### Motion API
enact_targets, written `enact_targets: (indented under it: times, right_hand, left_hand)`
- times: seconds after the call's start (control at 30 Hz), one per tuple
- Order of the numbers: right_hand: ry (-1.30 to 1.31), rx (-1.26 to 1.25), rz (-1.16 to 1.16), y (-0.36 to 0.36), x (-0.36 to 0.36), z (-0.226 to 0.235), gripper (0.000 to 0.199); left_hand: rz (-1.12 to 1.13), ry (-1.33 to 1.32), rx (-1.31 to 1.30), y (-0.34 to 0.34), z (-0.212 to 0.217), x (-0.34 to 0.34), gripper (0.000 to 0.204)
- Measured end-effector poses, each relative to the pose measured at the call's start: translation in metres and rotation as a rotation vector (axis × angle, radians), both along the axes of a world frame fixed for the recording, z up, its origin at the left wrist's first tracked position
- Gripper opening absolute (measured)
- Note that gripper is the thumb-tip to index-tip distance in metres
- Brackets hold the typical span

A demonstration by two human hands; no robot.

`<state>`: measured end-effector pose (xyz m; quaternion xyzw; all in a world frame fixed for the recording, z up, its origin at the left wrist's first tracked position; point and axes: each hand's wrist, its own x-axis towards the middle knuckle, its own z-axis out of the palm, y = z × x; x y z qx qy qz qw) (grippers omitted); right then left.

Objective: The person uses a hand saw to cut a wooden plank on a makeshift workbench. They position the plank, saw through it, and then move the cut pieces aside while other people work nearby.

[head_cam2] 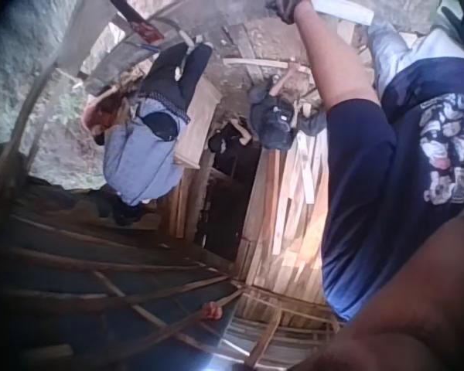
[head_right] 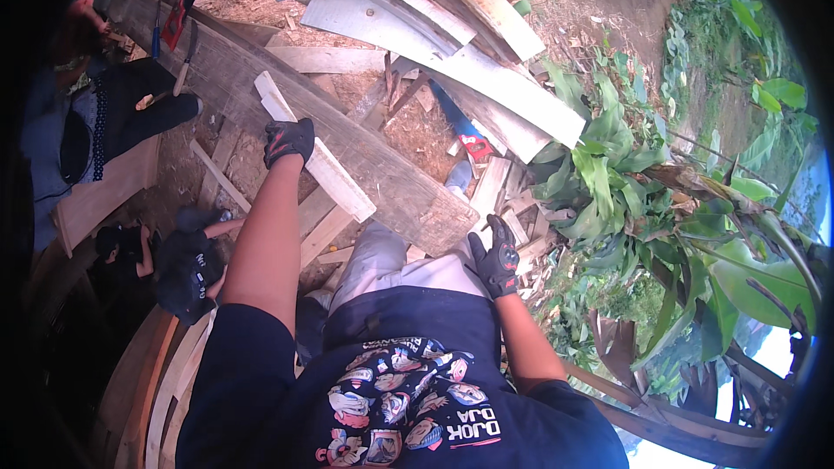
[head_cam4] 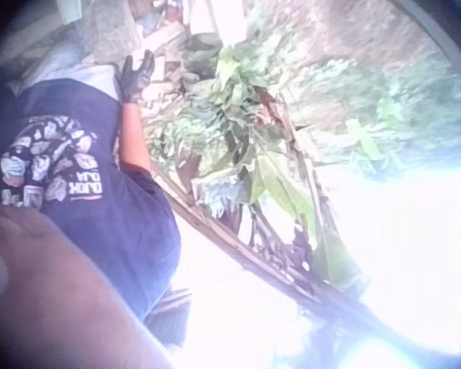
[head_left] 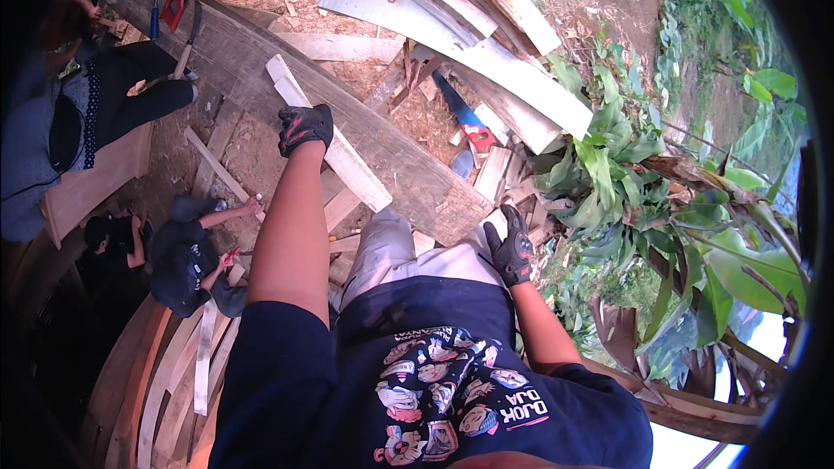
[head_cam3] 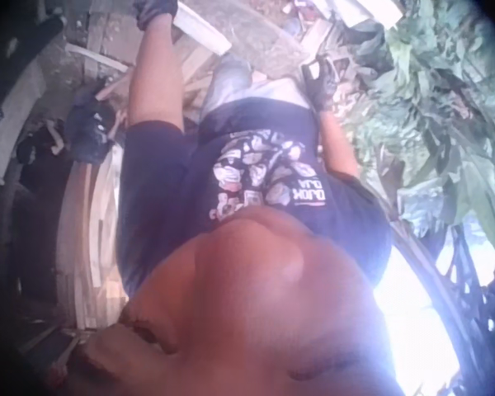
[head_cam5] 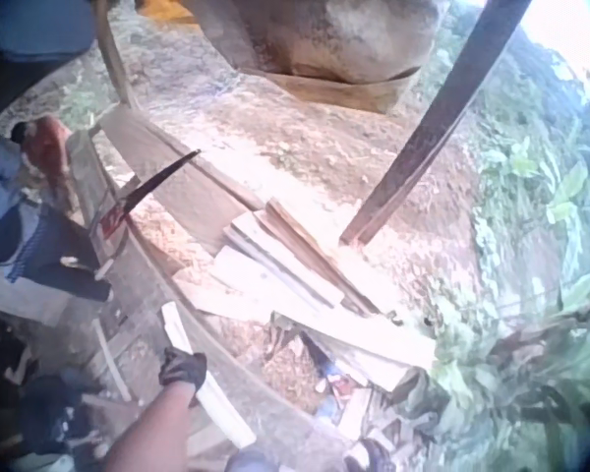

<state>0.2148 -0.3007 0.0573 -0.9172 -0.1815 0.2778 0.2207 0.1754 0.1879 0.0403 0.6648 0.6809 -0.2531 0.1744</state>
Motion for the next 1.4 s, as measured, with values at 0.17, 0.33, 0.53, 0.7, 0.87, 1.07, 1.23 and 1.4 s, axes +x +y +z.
enact_targets:
  times: [0.17, 0.33, 0.53, 0.7, 0.87, 1.07, 1.23, 1.4]
  right_hand:
    - [0.228, -0.299, -0.3, -0.078, 0.036, -0.059, 0.057]
    - [0.442, -0.552, 0.098, -0.098, 0.089, -0.169, 0.058]
    - [0.234, -0.521, 0.641, -0.025, 0.138, -0.342, 0.05]
    - [0.227, -0.333, 0.486, 0.008, 0.133, -0.534, 0.071]
    - [0.25, -0.509, 0.532, 0.059, 0.133, -0.587, 0.076]
    - [-0.146, -0.411, 0.435, 0.024, 0.122, -0.615, 0.066]
    - [0.077, -0.238, 0.323, 0.049, 0.121, -0.457, 0.059]
    - [0.238, -0.124, 0.24, -0.004, 0.105, -0.238, 0.055]
  left_hand:
    - [-0.058, 0.008, 0.026, 0.001, -0.01, -0.008, 0.074]
    - [-0.12, 0.062, 0.164, -0.012, -0.002, 0.0, 0.074]
    - [-0.155, 0.146, 0.211, -0.009, 0.0, -0.015, 0.072]
    - [-0.192, -0.101, 0.276, -0.011, -0.023, -0.013, 0.076]
    - [-0.094, -0.106, 0.388, -0.029, -0.02, -0.022, 0.066]
    - [-0.27, -0.047, 0.417, -0.022, -0.031, 0.001, 0.064]
    - [-0.189, 0.122, 0.397, -0.024, -0.019, -0.008, 0.07]
    - [-0.109, 0.008, 0.386, -0.025, -0.009, -0.005, 0.075]
